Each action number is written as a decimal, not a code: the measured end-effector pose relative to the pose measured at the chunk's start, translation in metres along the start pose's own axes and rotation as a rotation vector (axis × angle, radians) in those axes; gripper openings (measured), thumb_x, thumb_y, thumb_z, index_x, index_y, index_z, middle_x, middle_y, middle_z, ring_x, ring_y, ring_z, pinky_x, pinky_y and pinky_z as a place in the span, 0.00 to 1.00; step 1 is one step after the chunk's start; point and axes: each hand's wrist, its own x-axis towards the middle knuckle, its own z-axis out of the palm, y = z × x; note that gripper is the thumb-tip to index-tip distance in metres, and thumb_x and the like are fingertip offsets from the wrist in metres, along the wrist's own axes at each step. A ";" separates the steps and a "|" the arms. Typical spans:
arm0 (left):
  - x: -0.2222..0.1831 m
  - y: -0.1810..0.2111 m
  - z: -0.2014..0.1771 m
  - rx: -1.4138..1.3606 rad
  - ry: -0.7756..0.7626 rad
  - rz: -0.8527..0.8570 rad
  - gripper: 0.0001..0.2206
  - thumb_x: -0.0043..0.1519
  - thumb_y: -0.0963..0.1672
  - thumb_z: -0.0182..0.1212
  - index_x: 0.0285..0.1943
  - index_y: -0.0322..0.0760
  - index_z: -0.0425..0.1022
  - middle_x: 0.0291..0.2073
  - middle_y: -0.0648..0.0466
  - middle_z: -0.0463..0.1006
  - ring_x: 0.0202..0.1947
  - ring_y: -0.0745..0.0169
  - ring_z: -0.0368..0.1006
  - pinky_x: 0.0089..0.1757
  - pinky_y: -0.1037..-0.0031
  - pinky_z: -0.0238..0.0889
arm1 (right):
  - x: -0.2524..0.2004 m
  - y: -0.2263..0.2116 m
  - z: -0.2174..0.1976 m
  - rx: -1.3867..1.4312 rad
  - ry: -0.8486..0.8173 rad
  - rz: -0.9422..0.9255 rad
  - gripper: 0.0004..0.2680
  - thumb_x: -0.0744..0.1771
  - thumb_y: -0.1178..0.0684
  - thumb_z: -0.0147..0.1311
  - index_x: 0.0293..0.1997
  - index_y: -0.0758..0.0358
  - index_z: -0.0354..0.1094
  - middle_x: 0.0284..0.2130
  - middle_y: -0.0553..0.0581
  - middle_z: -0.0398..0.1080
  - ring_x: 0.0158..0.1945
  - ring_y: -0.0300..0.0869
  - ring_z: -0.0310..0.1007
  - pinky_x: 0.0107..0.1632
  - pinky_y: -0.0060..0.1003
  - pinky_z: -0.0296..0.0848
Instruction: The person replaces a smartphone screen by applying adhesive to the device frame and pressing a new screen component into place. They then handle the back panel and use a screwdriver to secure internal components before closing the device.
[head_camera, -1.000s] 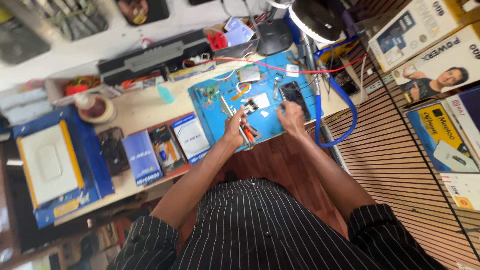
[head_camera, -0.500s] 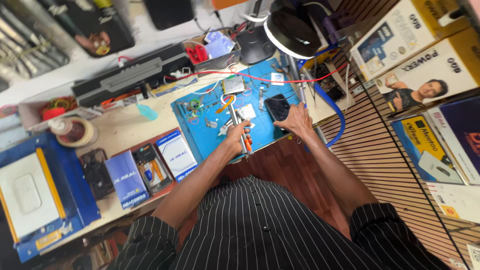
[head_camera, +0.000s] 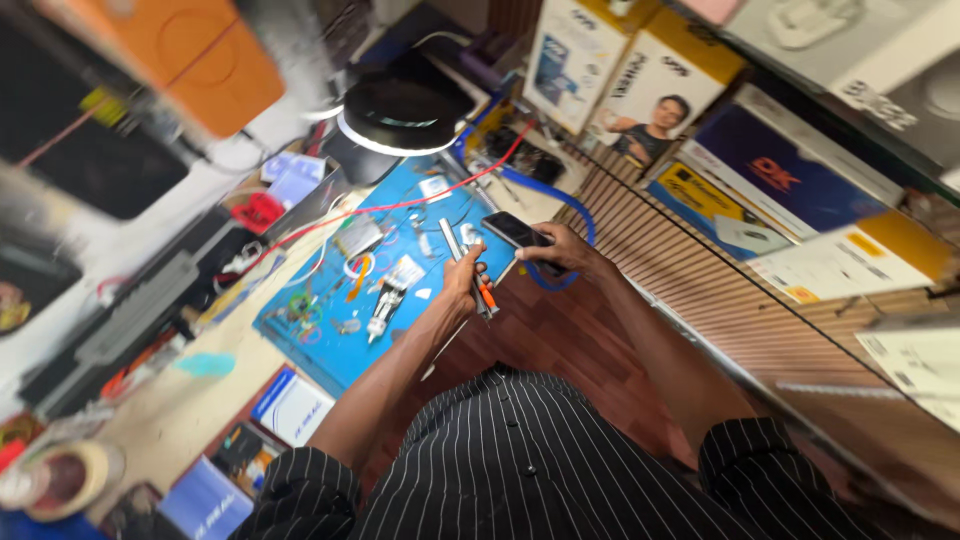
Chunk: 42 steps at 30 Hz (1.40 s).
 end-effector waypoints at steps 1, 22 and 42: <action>0.007 -0.002 0.005 0.021 0.003 -0.015 0.11 0.60 0.48 0.67 0.40 0.41 0.70 0.20 0.57 0.65 0.18 0.63 0.63 0.22 0.68 0.63 | -0.007 -0.001 -0.005 0.047 0.031 0.017 0.22 0.61 0.39 0.68 0.50 0.69 0.75 0.34 0.54 0.74 0.37 0.37 0.72 0.40 0.32 0.70; -0.008 0.025 -0.020 1.645 0.176 0.880 0.30 0.51 0.35 0.62 0.64 0.23 0.58 0.54 0.28 0.64 0.47 0.21 0.68 0.41 0.41 0.69 | 0.005 0.027 0.004 -0.229 0.161 -0.082 0.38 0.52 0.28 0.70 0.57 0.71 0.68 0.37 0.65 0.77 0.36 0.47 0.82 0.37 0.41 0.82; -0.026 0.056 0.013 0.905 0.058 0.956 0.12 0.67 0.47 0.58 0.49 0.33 0.78 0.38 0.49 0.81 0.37 0.57 0.80 0.42 0.63 0.72 | 0.007 -0.010 0.029 -0.276 0.275 0.010 0.40 0.52 0.26 0.65 0.63 0.67 0.63 0.37 0.68 0.77 0.37 0.52 0.82 0.40 0.45 0.81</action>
